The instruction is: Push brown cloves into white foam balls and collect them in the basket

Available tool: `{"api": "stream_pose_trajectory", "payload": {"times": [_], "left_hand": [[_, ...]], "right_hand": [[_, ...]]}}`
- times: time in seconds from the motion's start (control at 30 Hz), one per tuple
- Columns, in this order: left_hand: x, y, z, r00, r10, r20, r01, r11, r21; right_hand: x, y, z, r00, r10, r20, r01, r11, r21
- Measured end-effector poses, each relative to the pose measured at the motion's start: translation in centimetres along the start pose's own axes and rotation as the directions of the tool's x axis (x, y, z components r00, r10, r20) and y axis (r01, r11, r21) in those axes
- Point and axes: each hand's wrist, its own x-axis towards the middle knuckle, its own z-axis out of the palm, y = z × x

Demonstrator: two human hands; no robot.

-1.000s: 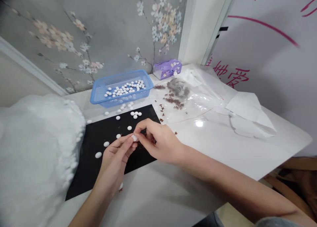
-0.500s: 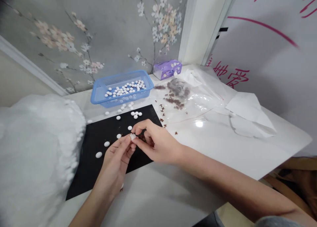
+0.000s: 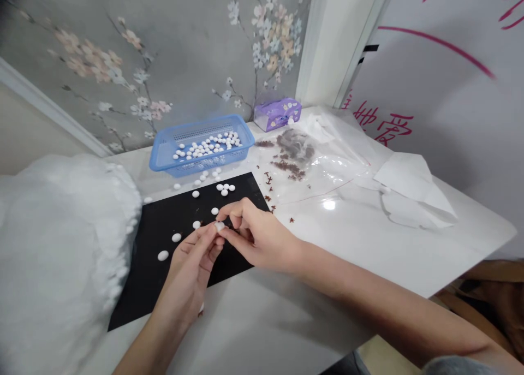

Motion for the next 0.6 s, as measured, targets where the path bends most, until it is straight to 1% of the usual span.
{"api": "stream_pose_trajectory", "payload": {"times": [0.4,0.6], "left_hand": [[-0.08,-0.02,-0.07,1.0,0.003,0.003,-0.003,1.0,0.012],[0.02,-0.02,-0.12,1.0,-0.004,0.004,0.004,1.0,0.021]], "right_hand": [[-0.14,0.06,0.28,1.0,0.003,-0.016,-0.002,1.0,0.022],[-0.2,0.09,0.28,1.0,0.018,0.019,-0.018,1.0,-0.026]]}}
